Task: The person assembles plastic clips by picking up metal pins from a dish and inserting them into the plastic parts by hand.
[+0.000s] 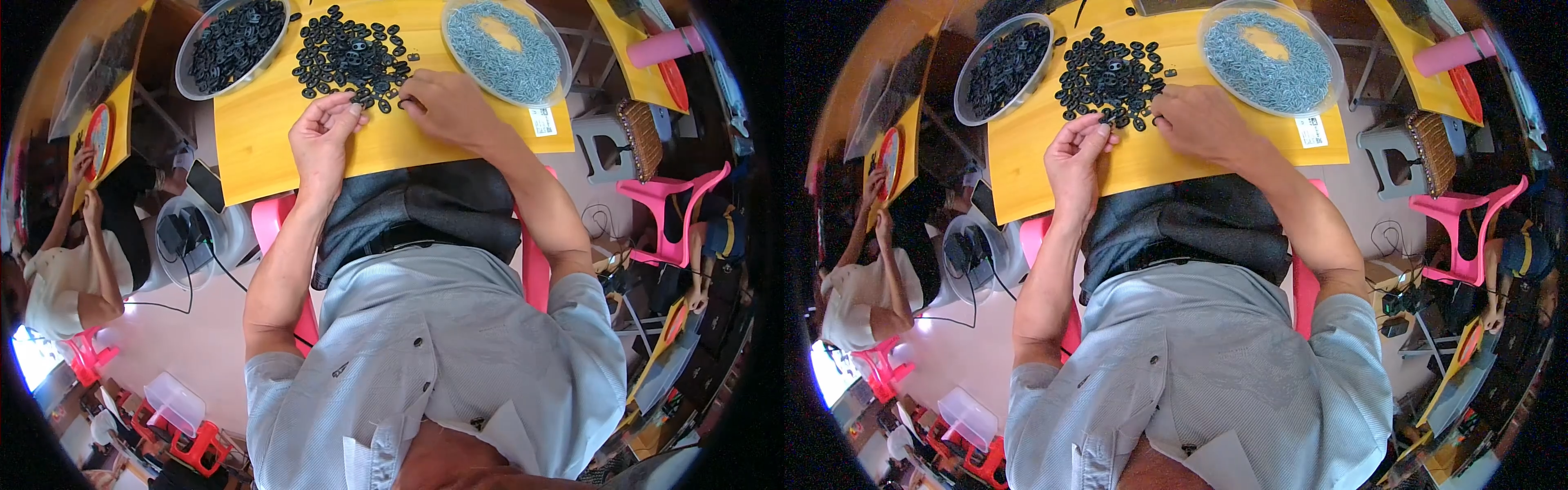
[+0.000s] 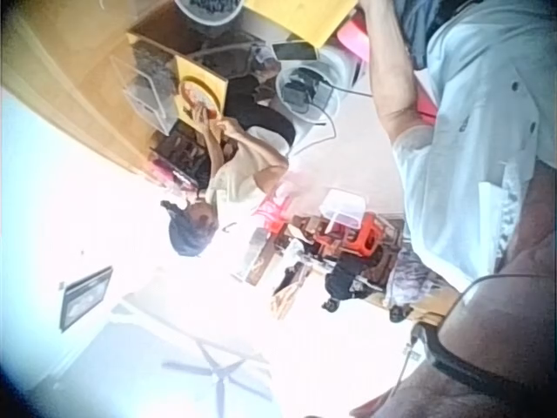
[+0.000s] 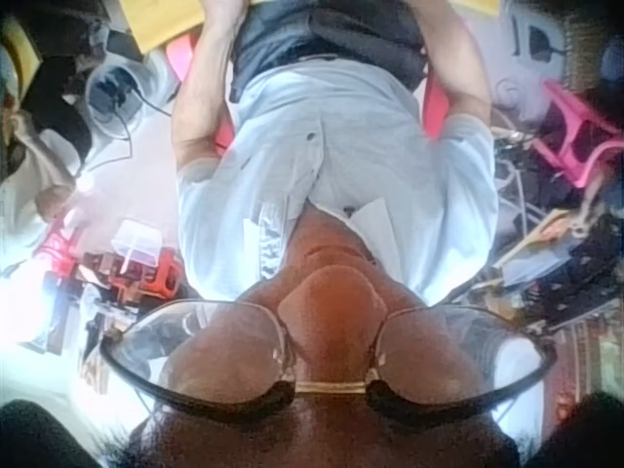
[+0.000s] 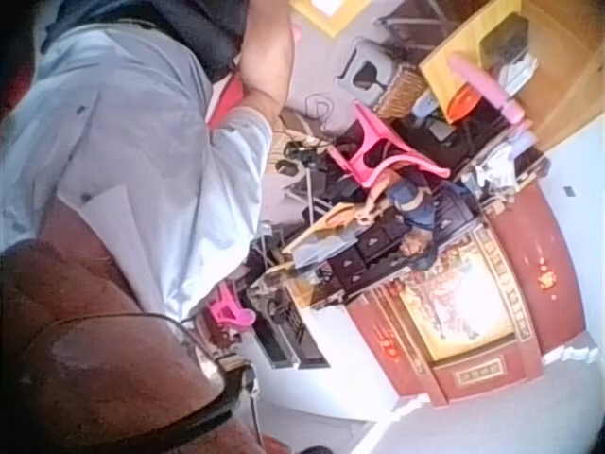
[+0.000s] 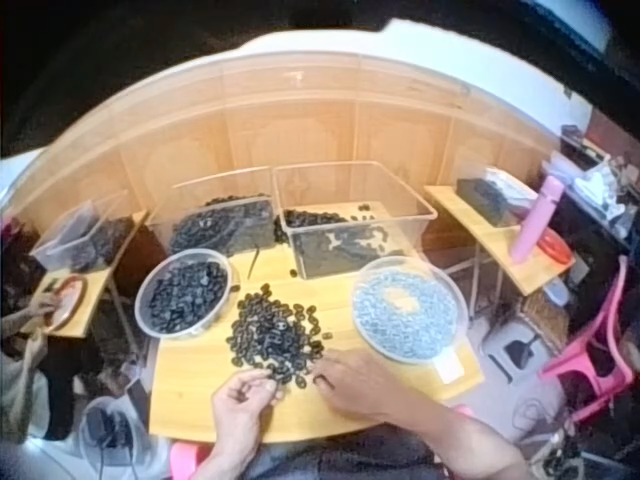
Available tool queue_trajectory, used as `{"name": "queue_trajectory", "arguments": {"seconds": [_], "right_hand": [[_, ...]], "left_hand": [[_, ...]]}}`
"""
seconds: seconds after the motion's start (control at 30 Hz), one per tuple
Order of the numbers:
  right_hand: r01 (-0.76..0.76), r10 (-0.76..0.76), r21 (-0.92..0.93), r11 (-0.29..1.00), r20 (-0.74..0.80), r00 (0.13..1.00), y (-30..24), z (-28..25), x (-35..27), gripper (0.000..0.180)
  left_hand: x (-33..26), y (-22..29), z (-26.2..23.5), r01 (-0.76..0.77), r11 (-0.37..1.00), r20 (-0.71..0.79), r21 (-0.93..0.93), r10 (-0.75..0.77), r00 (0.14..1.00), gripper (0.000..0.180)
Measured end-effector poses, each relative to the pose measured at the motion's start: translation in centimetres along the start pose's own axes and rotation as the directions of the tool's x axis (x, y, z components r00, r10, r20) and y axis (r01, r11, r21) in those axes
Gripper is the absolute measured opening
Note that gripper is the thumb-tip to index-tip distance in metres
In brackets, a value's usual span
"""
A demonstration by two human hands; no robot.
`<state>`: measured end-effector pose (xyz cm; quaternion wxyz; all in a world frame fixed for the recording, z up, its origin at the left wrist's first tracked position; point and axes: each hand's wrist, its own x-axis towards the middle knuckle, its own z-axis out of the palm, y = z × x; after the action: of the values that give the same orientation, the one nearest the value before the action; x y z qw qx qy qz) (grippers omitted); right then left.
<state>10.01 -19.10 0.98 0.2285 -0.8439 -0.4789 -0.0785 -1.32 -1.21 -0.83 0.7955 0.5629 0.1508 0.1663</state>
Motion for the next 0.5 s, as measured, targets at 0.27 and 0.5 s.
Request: {"name": "queue_trajectory", "arguments": {"seconds": [0.27, 0.5], "right_hand": [[0.132, -0.132, 0.023, 0.991, 0.027, 0.991, -1.2, 1.2, 0.7, 0.009], [0.056, -0.060, 0.077, 0.995, 0.057, 0.997, -1.4, 0.9, 1.1, 0.009]], "left_hand": [[0.1, -0.1, 0.1, -0.021, 1.000, -0.012, -0.006, 0.021, 1.000, 0.016], [0.0, 0.0, 0.0, -0.011, 1.000, -0.016, -0.014, 0.010, 1.000, 0.016]]}}
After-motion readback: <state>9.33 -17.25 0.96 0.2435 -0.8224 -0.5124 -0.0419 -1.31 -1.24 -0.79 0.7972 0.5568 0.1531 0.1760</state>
